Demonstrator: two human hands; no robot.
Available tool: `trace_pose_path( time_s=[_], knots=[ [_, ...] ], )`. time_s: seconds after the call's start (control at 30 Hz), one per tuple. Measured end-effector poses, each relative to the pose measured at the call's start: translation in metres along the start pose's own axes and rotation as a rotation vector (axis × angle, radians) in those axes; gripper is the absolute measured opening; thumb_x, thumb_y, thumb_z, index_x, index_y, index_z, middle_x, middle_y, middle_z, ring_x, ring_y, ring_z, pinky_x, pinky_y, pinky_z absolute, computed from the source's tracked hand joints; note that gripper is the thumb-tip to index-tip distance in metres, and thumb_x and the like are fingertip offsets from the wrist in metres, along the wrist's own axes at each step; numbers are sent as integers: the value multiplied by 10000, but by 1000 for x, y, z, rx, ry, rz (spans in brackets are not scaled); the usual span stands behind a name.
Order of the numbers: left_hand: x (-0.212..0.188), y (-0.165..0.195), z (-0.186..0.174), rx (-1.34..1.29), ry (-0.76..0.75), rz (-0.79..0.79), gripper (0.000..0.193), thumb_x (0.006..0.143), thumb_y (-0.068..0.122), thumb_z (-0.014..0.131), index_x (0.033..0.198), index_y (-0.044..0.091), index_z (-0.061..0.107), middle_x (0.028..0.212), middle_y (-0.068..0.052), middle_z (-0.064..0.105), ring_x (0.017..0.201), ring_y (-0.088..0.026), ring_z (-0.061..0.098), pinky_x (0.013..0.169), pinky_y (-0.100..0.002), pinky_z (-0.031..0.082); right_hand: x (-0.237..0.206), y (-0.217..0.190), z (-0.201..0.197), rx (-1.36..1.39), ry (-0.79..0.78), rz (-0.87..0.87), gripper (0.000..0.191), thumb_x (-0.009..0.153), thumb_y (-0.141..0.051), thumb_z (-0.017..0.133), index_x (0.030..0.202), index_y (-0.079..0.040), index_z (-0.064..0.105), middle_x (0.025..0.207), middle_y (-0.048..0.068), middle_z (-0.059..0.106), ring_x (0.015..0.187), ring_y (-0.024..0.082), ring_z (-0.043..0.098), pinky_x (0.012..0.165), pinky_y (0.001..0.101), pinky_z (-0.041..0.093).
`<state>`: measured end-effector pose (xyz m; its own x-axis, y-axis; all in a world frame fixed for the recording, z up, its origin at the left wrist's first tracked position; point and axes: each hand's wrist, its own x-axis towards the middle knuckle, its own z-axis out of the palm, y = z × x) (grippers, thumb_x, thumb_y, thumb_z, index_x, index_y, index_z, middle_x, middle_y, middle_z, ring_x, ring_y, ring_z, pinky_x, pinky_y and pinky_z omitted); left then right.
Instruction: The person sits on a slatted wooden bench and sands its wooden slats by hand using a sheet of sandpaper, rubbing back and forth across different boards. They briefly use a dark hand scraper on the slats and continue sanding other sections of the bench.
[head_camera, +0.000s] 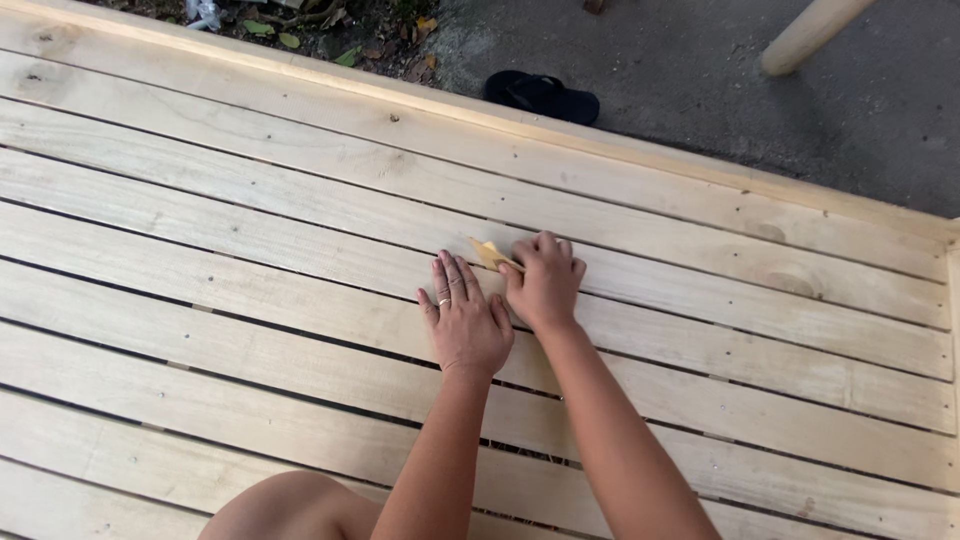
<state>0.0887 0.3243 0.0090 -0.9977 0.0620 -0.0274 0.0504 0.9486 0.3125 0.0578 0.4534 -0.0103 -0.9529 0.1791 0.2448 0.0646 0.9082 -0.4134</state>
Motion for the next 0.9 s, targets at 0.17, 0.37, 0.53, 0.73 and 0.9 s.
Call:
trace_pose_path(
  time_s=[0.17, 0.37, 0.53, 0.73, 0.9],
  knots=[
    [1, 1, 2, -11, 8, -2, 784, 953, 375, 428, 1566, -63, 212, 1685, -226, 134, 1571, -341, 72, 1217, -589, 86, -9, 38, -42, -68, 14, 20, 301, 767, -349, 824, 1000, -169, 762, 1076, 4, 614, 1077, 300, 543, 851, 506, 401],
    [2, -3, 2, -28, 7, -3, 792, 946, 367, 436, 1570, -67, 212, 1685, -222, 133, 1569, -343, 69, 1219, -591, 83, -5, 16, -16, -64, 4, 72, 244, 768, -330, 818, 949, -175, 767, 1091, 3, 612, 1094, 296, 542, 866, 520, 398],
    [1, 0, -3, -33, -10, 1, 799, 938, 363, 442, 1563, -77, 213, 1681, -226, 129, 1566, -341, 67, 1212, -592, 81, 2, 3, -5, -45, -45, 54, 262, 771, -362, 833, 960, -190, 776, 1078, 11, 597, 1070, 296, 544, 868, 548, 397],
    [1, -1, 4, -46, -2, -14, 788, 941, 362, 441, 1564, -70, 227, 1686, -223, 134, 1573, -335, 73, 1216, -595, 86, -15, 61, -49, -165, -76, 171, 378, 749, -420, 858, 1004, -154, 770, 1115, 20, 596, 1084, 314, 529, 867, 548, 409],
    [2, -2, 3, 0, 0, -4, 811, 928, 364, 452, 1565, -83, 224, 1683, -230, 128, 1565, -341, 71, 1213, -596, 81, 4, -1, 14, -62, 26, 36, 311, 756, -369, 824, 1005, -190, 771, 1115, 3, 614, 1139, 286, 547, 924, 537, 417]
  ],
)
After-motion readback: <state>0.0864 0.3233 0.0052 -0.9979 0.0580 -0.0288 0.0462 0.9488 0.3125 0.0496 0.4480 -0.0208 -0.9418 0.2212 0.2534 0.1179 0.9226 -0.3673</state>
